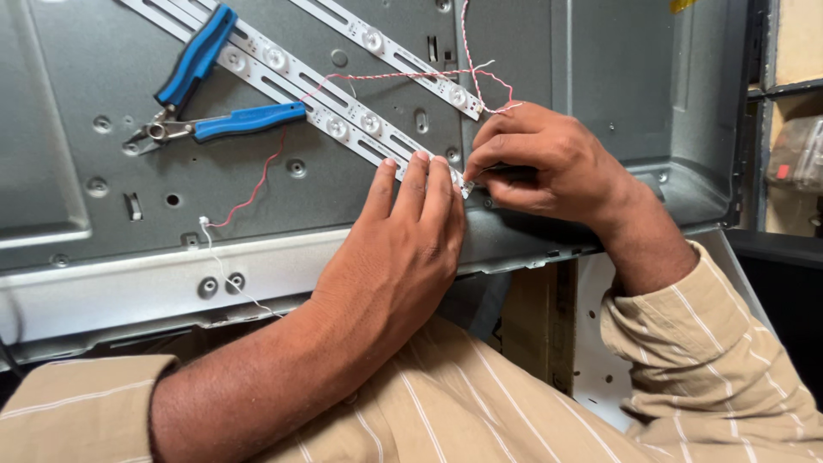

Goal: The person twists and prepares red and white wires, then connects them to LED strips mounted on the back of a disassembled television. Using pliers and a soldering iron, the person secures the connections and tests the setup.

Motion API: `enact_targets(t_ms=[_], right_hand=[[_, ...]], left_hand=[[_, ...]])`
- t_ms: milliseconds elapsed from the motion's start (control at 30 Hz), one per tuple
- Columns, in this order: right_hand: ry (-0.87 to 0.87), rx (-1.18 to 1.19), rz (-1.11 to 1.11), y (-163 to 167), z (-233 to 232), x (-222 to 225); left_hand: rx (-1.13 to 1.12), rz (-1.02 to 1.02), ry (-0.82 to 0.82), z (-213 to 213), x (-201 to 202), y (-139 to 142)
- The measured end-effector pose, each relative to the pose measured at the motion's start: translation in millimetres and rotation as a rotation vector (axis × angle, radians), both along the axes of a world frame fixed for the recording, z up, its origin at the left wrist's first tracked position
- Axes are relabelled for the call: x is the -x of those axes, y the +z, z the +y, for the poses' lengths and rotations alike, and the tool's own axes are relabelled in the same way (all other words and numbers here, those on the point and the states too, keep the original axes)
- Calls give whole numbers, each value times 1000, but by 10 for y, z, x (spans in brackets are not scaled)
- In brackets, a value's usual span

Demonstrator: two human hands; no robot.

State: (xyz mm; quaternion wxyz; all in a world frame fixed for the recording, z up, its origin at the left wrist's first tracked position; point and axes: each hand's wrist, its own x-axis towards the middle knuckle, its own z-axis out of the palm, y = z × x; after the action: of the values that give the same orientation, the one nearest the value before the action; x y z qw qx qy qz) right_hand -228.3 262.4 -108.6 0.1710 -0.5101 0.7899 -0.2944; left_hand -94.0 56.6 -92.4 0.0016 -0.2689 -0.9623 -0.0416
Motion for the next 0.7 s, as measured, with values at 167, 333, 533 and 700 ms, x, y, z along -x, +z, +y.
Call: enact_targets(t_ms=[167, 333, 533, 700], right_hand=[[2, -7, 1, 11, 13, -14], [9, 13, 8, -3, 9, -7], [-5, 5, 1, -17, 13, -25], [8, 8, 4, -22, 14, -25]], left_hand=[[-36, 3, 15, 7, -6, -18], [-35, 2, 8, 3, -16, -24], [-10, -15, -4, 4, -10, -13], [-26, -9, 5, 11, -18, -16]])
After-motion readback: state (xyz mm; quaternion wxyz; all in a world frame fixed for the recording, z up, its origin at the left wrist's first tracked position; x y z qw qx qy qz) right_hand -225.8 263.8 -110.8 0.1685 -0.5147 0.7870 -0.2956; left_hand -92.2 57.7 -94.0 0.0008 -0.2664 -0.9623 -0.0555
